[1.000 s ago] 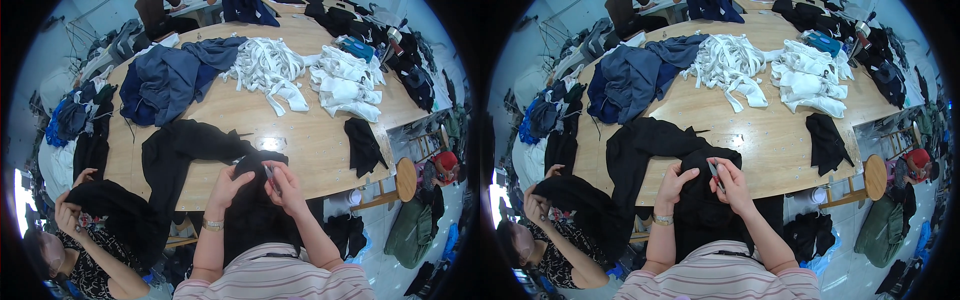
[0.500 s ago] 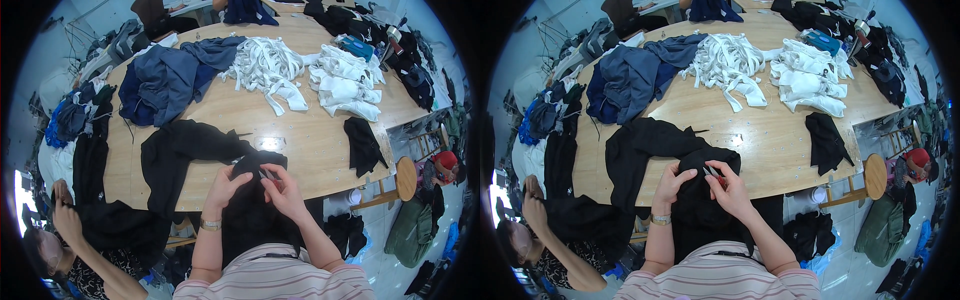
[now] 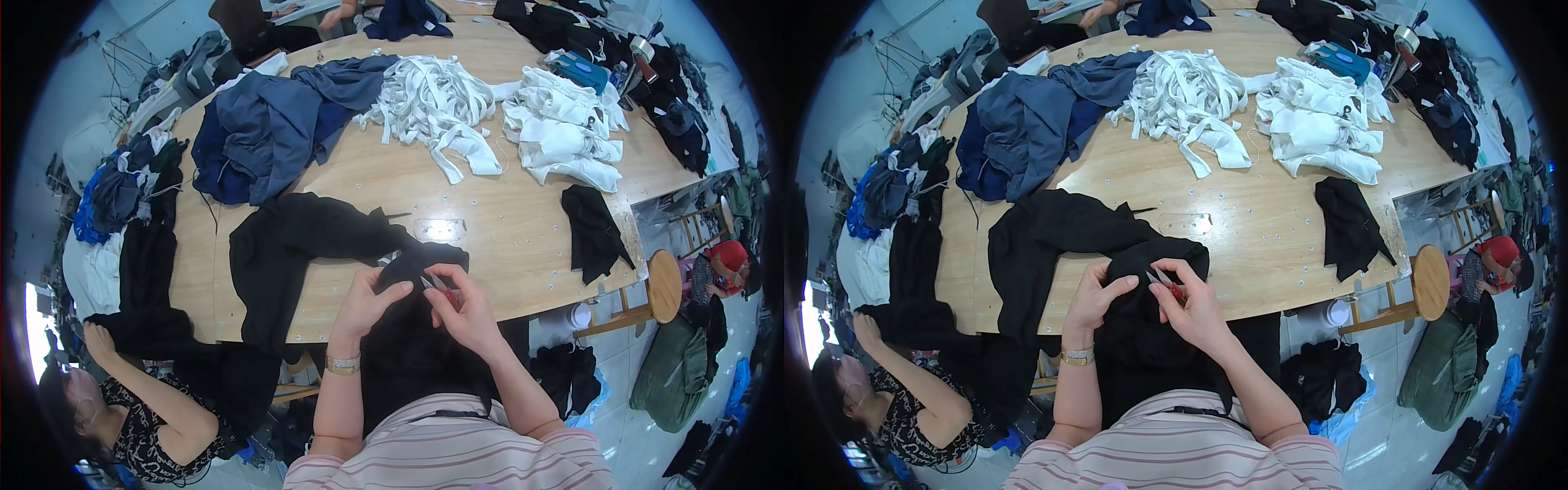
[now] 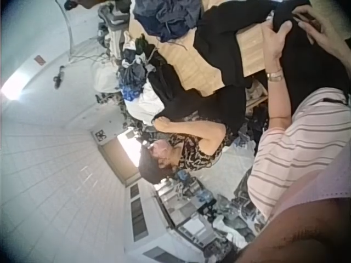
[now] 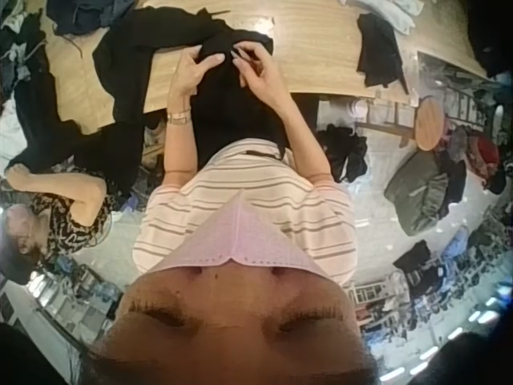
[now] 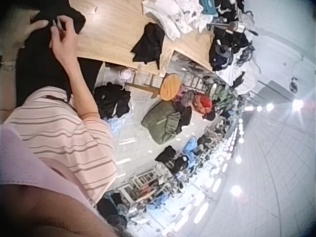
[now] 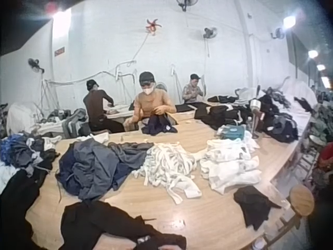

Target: The recorder uses scissors to trim excess threads from black garments on a large work table.

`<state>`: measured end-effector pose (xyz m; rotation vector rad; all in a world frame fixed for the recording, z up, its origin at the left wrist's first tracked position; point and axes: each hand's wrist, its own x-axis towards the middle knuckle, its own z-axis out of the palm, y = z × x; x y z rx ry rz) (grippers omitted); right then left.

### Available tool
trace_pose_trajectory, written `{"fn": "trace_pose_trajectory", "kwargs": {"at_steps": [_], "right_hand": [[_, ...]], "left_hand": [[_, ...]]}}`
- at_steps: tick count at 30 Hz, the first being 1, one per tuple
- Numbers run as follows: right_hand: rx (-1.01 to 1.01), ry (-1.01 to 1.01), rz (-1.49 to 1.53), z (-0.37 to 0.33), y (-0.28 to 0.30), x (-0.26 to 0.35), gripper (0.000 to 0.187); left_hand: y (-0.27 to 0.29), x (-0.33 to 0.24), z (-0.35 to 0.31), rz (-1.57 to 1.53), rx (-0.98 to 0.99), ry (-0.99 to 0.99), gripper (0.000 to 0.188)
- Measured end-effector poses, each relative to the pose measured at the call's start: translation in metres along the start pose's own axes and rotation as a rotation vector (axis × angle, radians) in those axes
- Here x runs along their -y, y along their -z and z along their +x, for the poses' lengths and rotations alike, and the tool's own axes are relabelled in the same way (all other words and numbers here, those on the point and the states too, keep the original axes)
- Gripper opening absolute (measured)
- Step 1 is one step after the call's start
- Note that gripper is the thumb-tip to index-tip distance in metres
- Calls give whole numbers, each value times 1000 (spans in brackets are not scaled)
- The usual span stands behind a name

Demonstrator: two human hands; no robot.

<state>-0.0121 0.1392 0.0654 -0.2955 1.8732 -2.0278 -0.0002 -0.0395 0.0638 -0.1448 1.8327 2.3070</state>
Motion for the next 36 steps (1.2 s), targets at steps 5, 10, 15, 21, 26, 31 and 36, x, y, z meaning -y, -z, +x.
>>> {"fn": "trace_pose_trajectory", "kwargs": {"at_steps": [5,10,15,21,26,31,36], "right_hand": [[39,-83,184,0,4,4,23],[69,-286,483,-1,4,5,28],[21,-321,549,1,-1,1,22],[39,-338,661,1,-2,-6,20],[62,-328,739,2,6,-5,22],[85,-356,573,-3,6,9,24],[105,-330,517,-5,7,5,26]], "left_hand": [[0,2,-1,-25,3,-1,15],[0,2,-1,-55,-11,3,18],[2,2,-1,-64,-6,16,19],[5,3,-2,-75,-7,32,18],[3,4,-3,-36,-46,43,18],[3,1,-3,-49,-33,32,17],[3,-3,-3,-11,-2,44,17]]}}
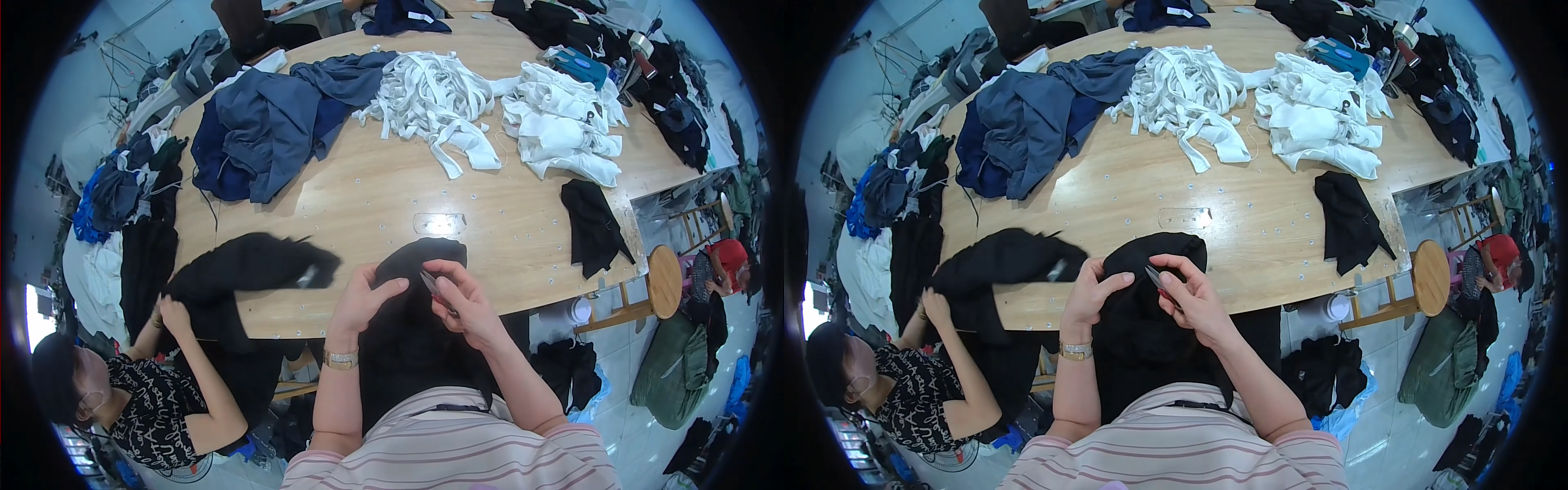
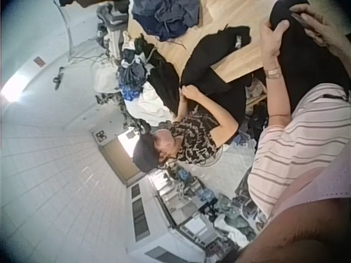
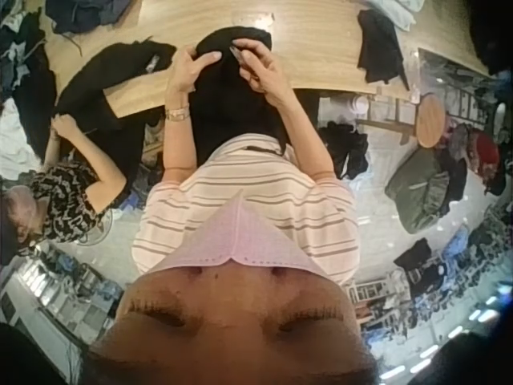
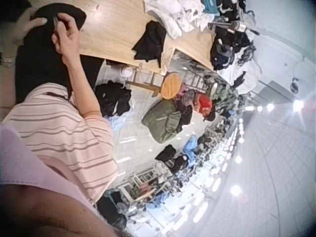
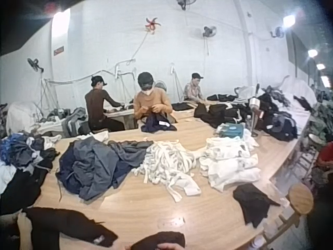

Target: The recorder uses scissors to trim excess threads from black garments on a large work table.

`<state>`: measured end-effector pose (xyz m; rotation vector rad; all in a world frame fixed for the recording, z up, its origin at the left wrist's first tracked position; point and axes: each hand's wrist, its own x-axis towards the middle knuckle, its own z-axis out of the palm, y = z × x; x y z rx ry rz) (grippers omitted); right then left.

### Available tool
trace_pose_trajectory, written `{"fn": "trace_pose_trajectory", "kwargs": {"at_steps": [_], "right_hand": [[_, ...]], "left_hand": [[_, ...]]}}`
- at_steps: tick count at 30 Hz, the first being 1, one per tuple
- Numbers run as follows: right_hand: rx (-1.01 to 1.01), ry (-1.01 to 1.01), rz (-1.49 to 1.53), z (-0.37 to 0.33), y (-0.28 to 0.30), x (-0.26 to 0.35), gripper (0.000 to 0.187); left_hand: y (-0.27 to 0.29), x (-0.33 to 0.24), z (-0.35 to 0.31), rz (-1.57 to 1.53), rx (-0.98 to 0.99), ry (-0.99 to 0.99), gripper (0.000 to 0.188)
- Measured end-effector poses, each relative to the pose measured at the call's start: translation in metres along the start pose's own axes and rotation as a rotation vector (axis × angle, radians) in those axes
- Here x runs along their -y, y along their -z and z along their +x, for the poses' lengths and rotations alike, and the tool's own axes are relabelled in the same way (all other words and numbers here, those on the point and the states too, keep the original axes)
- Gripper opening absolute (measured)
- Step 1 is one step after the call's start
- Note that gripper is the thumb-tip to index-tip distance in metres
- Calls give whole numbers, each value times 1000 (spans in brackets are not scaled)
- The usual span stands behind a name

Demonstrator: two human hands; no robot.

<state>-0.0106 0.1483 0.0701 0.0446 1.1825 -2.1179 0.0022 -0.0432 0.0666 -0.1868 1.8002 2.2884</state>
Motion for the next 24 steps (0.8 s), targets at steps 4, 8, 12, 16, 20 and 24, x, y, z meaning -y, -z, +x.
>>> {"fn": "trace_pose_trajectory", "kwargs": {"at_steps": [4,8,12,16,20,24], "right_hand": [[-12,-5,-10,0,1,-2,26],[-7,-28,-1,0,0,0,26],[-18,-26,19,0,0,-1,25],[1,-32,69,1,2,-2,24],[-39,-44,88,0,-3,0,24],[-48,-31,152,4,-1,-8,23]], "left_hand": [[0,-1,0,13,-3,10,18],[1,-3,0,45,7,10,17],[1,-2,0,49,16,10,18],[0,-3,0,65,11,11,18],[1,-1,0,50,26,3,18],[-3,-3,1,4,52,15,18]]}}
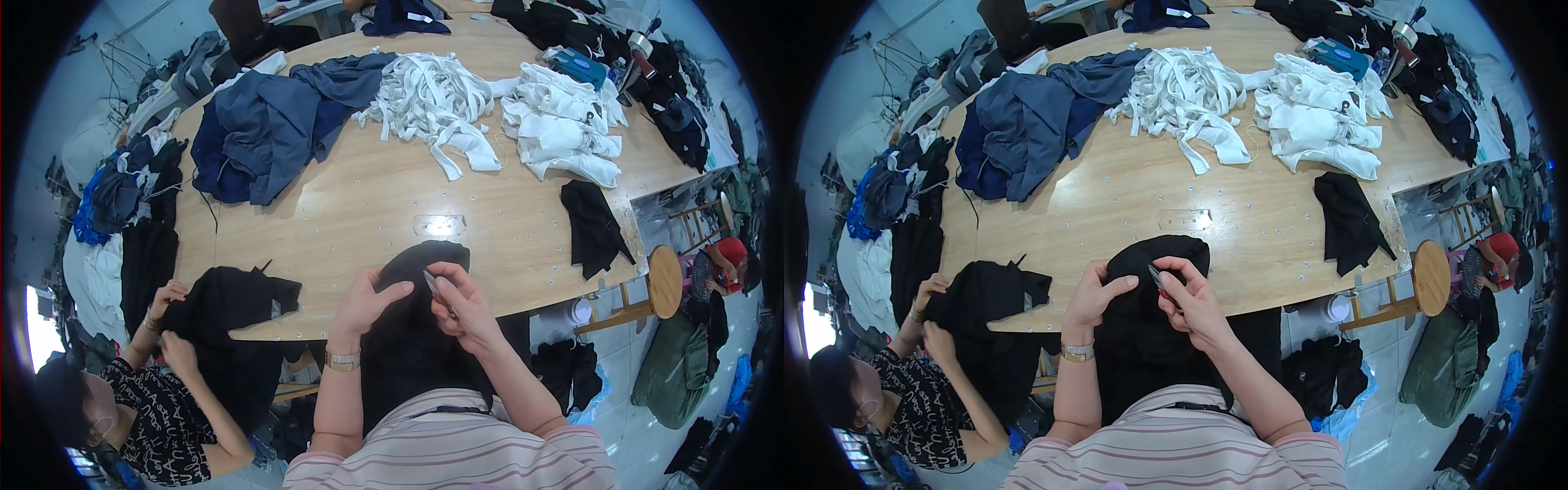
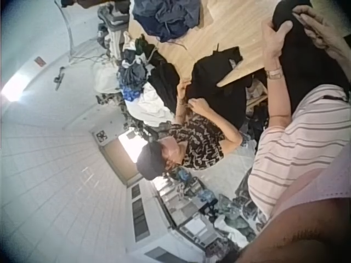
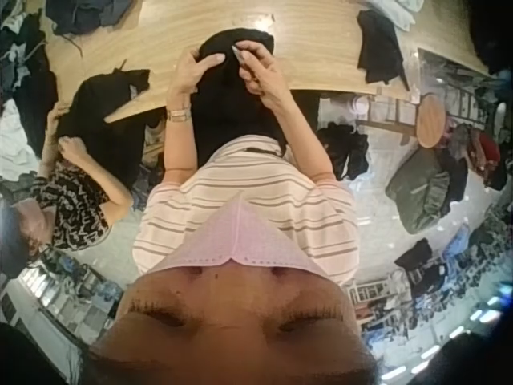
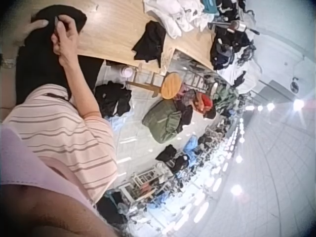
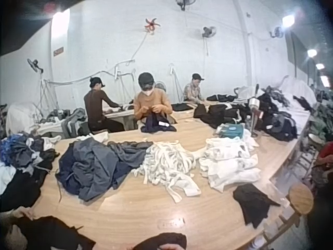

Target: The recorder uses scissors to trim excess threads from black garments on a large work table.

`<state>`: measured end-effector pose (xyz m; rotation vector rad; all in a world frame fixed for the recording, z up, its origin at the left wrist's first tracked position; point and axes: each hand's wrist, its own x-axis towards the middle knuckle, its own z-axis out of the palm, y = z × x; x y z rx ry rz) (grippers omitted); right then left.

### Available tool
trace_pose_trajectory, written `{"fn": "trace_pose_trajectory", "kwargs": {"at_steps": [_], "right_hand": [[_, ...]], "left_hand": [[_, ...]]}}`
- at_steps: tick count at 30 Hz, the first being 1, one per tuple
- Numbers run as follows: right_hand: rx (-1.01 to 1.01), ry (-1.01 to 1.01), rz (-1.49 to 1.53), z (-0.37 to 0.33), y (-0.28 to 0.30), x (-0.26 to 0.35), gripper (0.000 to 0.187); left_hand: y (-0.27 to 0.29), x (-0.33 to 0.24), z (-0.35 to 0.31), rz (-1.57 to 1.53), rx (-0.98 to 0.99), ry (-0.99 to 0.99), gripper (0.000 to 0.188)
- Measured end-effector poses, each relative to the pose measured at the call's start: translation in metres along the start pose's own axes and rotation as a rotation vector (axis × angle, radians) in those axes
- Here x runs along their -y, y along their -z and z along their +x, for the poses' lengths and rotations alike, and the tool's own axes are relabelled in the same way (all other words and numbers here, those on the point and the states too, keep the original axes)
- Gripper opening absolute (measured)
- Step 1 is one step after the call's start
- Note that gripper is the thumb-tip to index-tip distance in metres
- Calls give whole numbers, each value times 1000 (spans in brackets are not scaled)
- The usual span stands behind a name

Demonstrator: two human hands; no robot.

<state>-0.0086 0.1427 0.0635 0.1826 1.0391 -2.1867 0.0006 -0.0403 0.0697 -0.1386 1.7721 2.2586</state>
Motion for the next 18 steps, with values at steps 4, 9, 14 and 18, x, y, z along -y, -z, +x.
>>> {"fn": "trace_pose_trajectory", "kwargs": {"at_steps": [4,9,14,18], "right_hand": [[-8,28,94,1,0,0,23],[-98,458,-281,3,6,-1,22],[-262,977,-1073,11,2,0,15],[-190,1240,-1380,14,4,9,26]], "left_hand": [[1,4,0,-83,9,25,18],[-5,2,2,-66,-29,2,19],[-5,3,4,4,-51,-6,18],[-7,2,5,123,-75,2,16]]}}
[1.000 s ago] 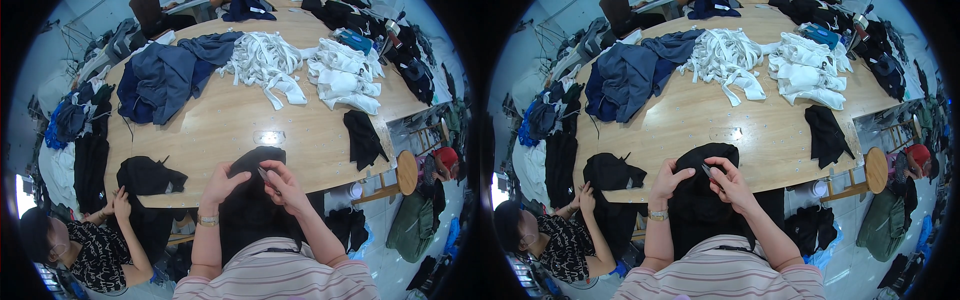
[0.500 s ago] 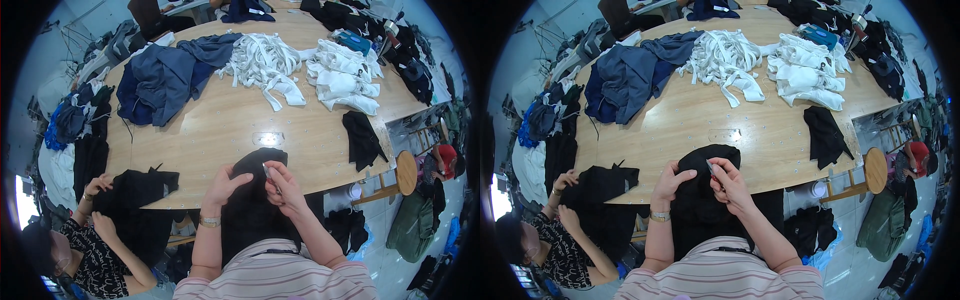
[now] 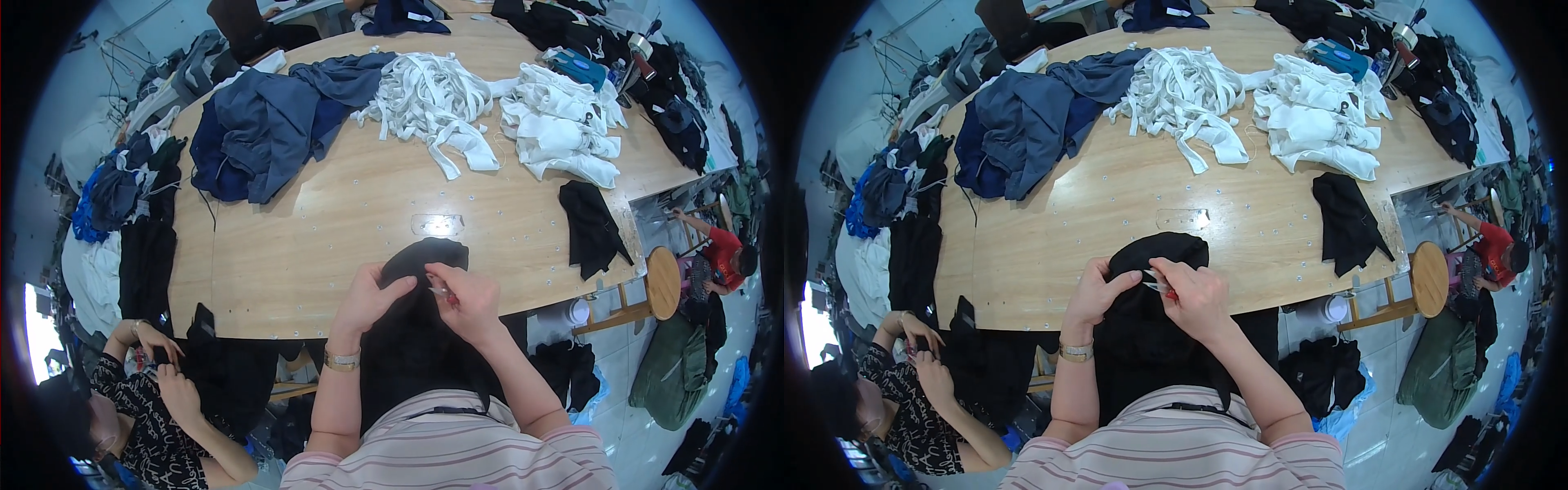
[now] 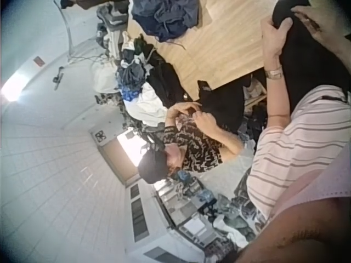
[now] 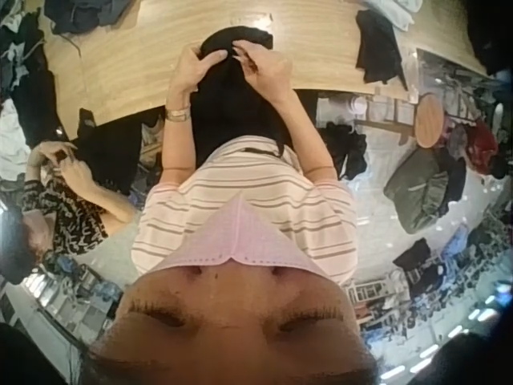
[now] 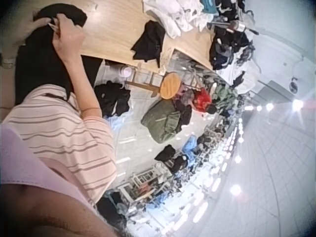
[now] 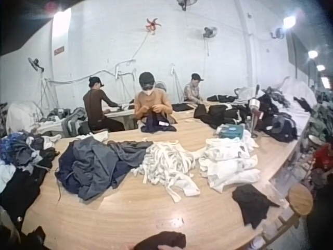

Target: The recorder uses scissors to trim excess threads from black garments on a large work table.

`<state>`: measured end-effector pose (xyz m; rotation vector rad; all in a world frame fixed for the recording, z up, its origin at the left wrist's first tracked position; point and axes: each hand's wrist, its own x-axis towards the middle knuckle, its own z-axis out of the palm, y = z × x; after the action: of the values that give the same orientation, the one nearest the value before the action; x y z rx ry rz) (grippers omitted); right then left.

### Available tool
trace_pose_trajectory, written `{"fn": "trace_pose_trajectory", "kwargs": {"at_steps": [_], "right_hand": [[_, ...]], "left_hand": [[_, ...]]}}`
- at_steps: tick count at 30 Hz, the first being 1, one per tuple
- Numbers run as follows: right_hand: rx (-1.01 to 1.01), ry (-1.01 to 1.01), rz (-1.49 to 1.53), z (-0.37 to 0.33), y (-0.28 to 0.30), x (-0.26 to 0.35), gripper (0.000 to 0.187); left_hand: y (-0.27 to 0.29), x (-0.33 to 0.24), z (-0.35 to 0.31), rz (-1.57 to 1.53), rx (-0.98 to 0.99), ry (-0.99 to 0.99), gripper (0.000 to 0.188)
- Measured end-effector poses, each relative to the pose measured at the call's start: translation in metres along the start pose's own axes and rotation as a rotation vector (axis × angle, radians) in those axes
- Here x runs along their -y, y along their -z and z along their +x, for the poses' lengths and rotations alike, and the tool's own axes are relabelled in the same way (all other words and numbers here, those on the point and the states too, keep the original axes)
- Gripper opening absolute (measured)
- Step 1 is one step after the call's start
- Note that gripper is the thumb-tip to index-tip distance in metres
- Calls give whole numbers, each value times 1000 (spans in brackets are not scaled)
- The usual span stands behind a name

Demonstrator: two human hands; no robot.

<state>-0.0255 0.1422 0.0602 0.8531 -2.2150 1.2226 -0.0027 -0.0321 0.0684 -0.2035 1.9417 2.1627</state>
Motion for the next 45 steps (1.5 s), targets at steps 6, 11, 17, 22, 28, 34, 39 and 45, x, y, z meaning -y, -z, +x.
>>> {"fn": "trace_pose_trajectory", "kwargs": {"at_steps": [6,11,17,22,28,34,39,45], "right_hand": [[98,174,-285,-4,1,-2,34],[117,221,-270,-3,1,-11,34],[-48,93,-43,-6,-7,-20,29],[-68,-88,103,-10,-3,-18,31],[112,73,80,4,5,-9,39],[203,243,-168,1,7,-12,42],[117,16,108,-1,1,-14,38],[31,-101,243,-6,-6,-11,35]], "left_hand": [[-2,-4,-1,53,-21,5,15],[0,-4,0,2,4,43,17],[0,-5,-1,-185,46,73,18],[3,-1,1,-162,46,61,19],[1,-1,1,-115,65,54,16],[-3,1,3,-30,62,37,21],[-7,0,3,-96,95,62,23],[-4,4,4,-140,106,58,22]]}}
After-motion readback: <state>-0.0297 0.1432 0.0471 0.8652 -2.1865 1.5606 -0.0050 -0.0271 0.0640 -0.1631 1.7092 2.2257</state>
